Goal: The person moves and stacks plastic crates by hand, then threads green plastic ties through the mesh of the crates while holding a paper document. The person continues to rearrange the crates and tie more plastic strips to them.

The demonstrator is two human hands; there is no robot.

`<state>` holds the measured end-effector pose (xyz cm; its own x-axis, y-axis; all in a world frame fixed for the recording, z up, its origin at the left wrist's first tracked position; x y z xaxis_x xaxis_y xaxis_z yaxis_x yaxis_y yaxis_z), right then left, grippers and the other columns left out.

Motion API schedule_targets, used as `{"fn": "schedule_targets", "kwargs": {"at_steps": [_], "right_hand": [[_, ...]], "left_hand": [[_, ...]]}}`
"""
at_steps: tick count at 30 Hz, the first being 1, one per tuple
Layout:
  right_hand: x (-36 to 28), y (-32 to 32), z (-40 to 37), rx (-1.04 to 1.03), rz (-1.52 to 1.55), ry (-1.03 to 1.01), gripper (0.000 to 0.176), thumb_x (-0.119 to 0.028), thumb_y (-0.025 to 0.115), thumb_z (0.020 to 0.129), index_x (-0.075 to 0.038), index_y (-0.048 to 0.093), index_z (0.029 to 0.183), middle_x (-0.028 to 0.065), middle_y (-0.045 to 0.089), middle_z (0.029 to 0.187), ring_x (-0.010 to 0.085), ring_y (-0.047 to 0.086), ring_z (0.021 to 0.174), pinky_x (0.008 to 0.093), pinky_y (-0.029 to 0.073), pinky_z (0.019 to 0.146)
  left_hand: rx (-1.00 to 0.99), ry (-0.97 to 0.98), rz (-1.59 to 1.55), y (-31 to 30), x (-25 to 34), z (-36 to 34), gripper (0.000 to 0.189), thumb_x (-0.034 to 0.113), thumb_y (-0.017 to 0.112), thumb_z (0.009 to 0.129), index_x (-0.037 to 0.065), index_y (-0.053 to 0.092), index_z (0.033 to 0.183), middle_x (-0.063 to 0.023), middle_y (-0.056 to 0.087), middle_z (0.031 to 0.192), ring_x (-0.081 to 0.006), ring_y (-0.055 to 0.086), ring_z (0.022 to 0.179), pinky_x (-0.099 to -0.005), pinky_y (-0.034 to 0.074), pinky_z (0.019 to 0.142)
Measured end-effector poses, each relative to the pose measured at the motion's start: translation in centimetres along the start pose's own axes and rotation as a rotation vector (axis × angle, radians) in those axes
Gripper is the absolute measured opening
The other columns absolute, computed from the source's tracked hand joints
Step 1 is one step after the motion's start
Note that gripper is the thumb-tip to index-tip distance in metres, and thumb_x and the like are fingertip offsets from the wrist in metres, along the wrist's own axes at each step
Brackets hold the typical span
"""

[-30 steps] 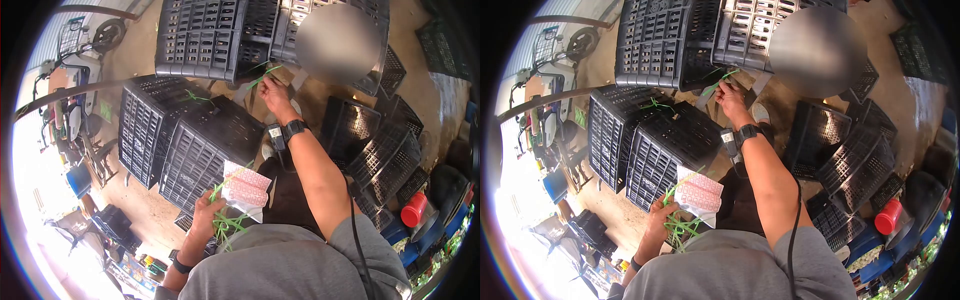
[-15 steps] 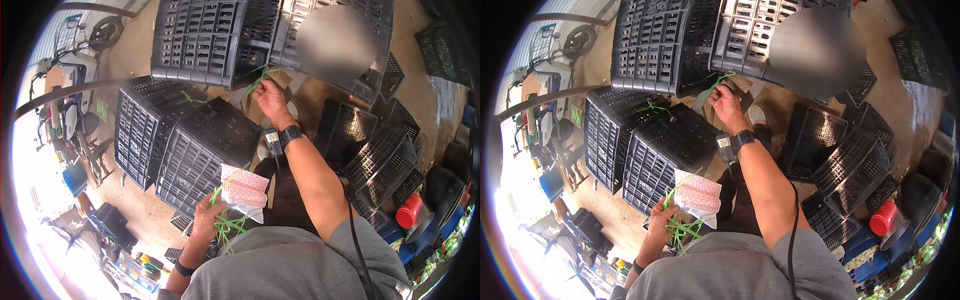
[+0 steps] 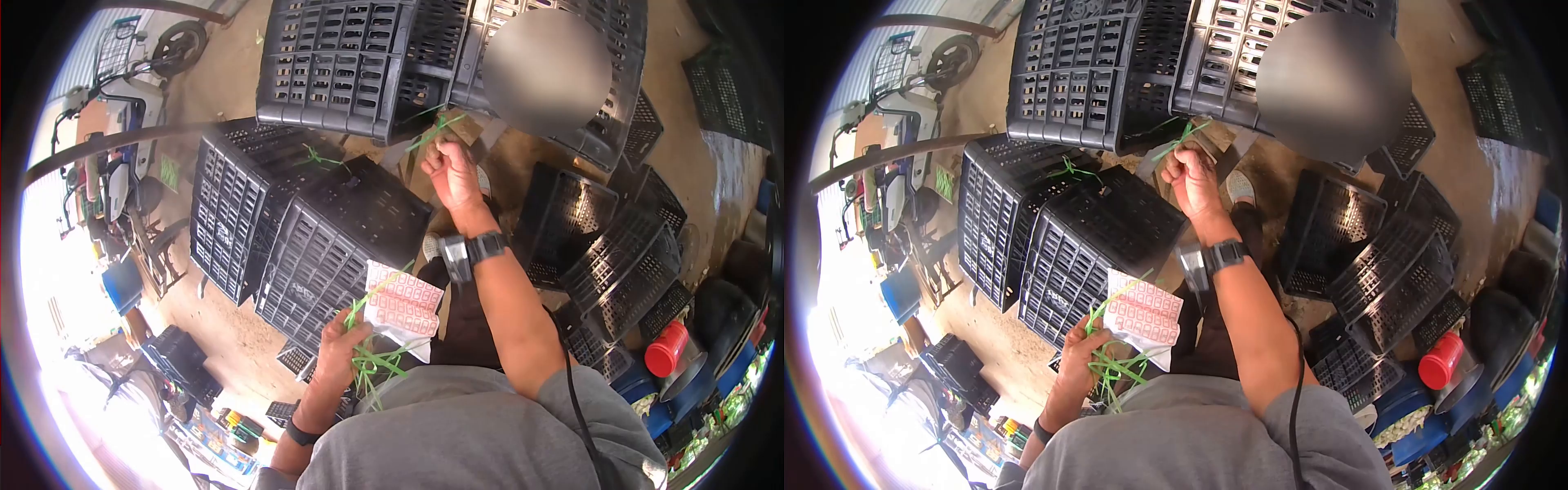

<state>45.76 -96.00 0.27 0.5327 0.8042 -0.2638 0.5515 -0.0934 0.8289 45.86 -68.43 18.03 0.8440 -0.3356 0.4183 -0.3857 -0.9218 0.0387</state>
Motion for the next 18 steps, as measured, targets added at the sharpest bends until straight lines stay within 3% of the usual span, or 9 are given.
{"fn": "schedule_targets", "kwargs": {"at_steps": [2, 3, 7, 9, 11, 13, 15, 18], "right_hand": [[-1.4, 2.5, -1.4, -0.244, -0.013, -0.063, 0.007, -0.011, 0.060, 0.083, -0.010, 0.055, 0.079, -0.0002, 0.051, 0.071, 0.0107, 0.045, 0.062, 0.0268, 0.038, 0.058], [-1.5, 2.0, -1.9, -0.240, -0.014, -0.068, 0.007, -0.011, 0.060, 0.083, -0.010, 0.055, 0.079, -0.0002, 0.051, 0.071, 0.0107, 0.045, 0.062, 0.0268, 0.038, 0.058], [-1.9, -3.8, -2.1, 0.272, -0.330, -0.033, 0.017, -0.024, 0.061, 0.086, -0.008, 0.059, 0.092, 0.0026, 0.061, 0.083, 0.0087, 0.054, 0.069, 0.0242, 0.044, 0.059], [-1.6, -4.6, -2.1, 0.297, -0.579, -0.033, 0.018, -0.026, 0.058, 0.088, -0.009, 0.060, 0.090, 0.0030, 0.061, 0.083, 0.0088, 0.054, 0.068, 0.0235, 0.044, 0.059], [-0.2, -1.5, -1.8, 0.142, -0.654, 0.002, 0.017, -0.025, 0.056, 0.089, -0.008, 0.061, 0.090, 0.0029, 0.062, 0.084, 0.0084, 0.054, 0.069, 0.0231, 0.044, 0.059], [2.2, 3.5, -2.2, -0.222, -0.940, 0.051, 0.016, -0.021, 0.056, 0.088, -0.007, 0.061, 0.094, 0.0029, 0.062, 0.085, 0.0078, 0.055, 0.071, 0.0227, 0.044, 0.061], [5.5, 4.0, -0.2, -0.341, -1.174, -0.008, 0.019, -0.014, 0.055, 0.087, -0.005, 0.061, 0.104, 0.0050, 0.063, 0.087, 0.0166, 0.059, 0.077, 0.0269, 0.047, 0.070], [9.6, 3.9, 3.7, -0.398, -1.458, -0.047, 0.025, -0.016, 0.058, 0.086, -0.006, 0.060, 0.108, 0.0059, 0.064, 0.092, 0.0156, 0.059, 0.079, 0.0261, 0.047, 0.070]], "left_hand": [[0.009, -0.008, 0.001, -0.1, 0.1, -0.1, 0.010, -0.002, 0.056, 0.079, 0.007, 0.053, 0.083, 0.0012, 0.052, 0.065, -0.0067, 0.048, 0.048, -0.0195, 0.037, 0.041], [0.015, -0.015, 0.004, -0.2, 0.1, -0.2, 0.011, -0.003, 0.055, 0.079, 0.007, 0.053, 0.084, 0.0014, 0.053, 0.066, -0.0067, 0.048, 0.048, -0.0193, 0.037, 0.041], [-0.018, 0.004, 0.004, -0.4, 0.0, -0.2, 0.012, -0.002, 0.057, 0.078, 0.005, 0.054, 0.088, 0.0011, 0.053, 0.067, -0.0062, 0.049, 0.050, -0.0192, 0.037, 0.043], [-0.046, 0.018, 0.001, -0.7, 0.0, -0.4, 0.013, -0.003, 0.057, 0.078, 0.003, 0.055, 0.089, 0.0023, 0.052, 0.067, -0.0049, 0.048, 0.051, -0.0187, 0.036, 0.044], [-0.117, -0.005, 0.029, -1.5, -1.0, 0.2, 0.017, -0.003, 0.057, 0.077, 0.002, 0.056, 0.094, 0.0043, 0.051, 0.068, -0.0037, 0.046, 0.052, -0.0182, 0.034, 0.045], [-0.138, -0.021, 0.016, -1.7, -0.8, -0.1, 0.022, -0.002, 0.058, 0.077, 0.002, 0.057, 0.098, 0.0051, 0.052, 0.070, -0.0030, 0.046, 0.054, -0.0179, 0.033, 0.046], [-0.168, -0.053, 0.040, -2.1, -1.2, -0.1, 0.025, -0.001, 0.059, 0.076, 0.002, 0.058, 0.101, 0.0046, 0.054, 0.072, -0.0028, 0.047, 0.056, -0.0181, 0.034, 0.047], [-0.100, -0.060, -0.004, -2.6, -1.6, -0.5, 0.021, -0.004, 0.057, 0.075, 0.002, 0.057, 0.096, 0.0030, 0.054, 0.068, -0.0044, 0.049, 0.054, -0.0195, 0.036, 0.046]]}}
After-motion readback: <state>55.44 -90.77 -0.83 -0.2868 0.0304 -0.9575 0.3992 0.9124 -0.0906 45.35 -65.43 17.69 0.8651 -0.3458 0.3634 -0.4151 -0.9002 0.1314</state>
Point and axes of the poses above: each hand's wrist, its own z-axis towards the middle knuckle, its own y-axis out of the palm, x = y × z, the point moved 4 cm from there along z, towards the middle knuckle
